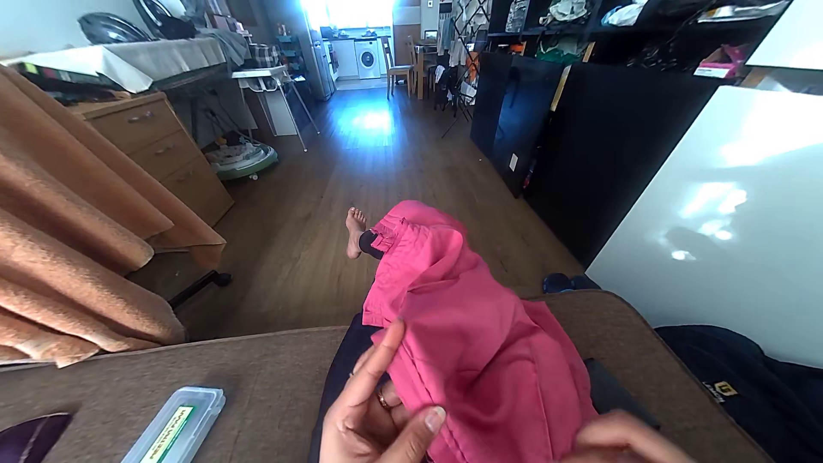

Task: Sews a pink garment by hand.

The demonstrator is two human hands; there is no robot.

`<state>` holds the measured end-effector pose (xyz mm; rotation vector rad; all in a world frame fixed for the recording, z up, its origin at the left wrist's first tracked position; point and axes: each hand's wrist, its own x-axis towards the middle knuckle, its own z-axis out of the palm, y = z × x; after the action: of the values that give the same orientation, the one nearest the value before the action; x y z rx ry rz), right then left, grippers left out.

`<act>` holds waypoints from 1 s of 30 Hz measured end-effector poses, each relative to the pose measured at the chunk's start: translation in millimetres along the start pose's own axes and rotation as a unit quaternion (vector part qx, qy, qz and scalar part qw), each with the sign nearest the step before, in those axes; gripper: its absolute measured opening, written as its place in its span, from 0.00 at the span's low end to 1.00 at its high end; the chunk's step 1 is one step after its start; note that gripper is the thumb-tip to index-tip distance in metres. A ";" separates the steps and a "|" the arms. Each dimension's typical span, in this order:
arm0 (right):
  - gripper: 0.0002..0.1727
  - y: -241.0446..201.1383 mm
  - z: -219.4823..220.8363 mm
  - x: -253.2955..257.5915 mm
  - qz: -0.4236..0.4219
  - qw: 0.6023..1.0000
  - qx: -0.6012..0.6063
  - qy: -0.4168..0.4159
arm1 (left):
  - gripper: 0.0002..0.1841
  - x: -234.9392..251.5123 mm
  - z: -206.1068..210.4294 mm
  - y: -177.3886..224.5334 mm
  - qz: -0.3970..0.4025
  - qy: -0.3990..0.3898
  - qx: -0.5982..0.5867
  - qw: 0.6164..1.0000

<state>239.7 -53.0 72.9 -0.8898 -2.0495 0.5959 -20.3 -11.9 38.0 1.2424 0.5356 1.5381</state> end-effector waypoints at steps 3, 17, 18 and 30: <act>0.14 0.9 9.1 18.6 0.007 0.996 -0.027 0.087 | 0.40 -4.4 2.5 -2.9 0.006 -0.085 0.044 0.995; 0.14 15.1 27.5 42.7 -0.020 0.997 0.042 0.061 | 0.41 -6.4 -1.2 -4.7 0.016 -0.139 0.074 0.987; 0.14 16.2 25.8 43.5 -0.020 0.997 0.044 0.057 | 0.41 -6.1 -2.1 -4.5 0.016 -0.141 0.078 0.987; 0.11 30.1 -7.2 46.2 -0.014 0.908 0.375 0.185 | 0.43 -4.3 -4.5 -10.3 0.006 -0.148 0.081 0.986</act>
<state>237.4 2.2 79.4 -0.4564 -1.3142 1.0165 -20.2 -10.9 26.0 1.5700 0.4642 1.3072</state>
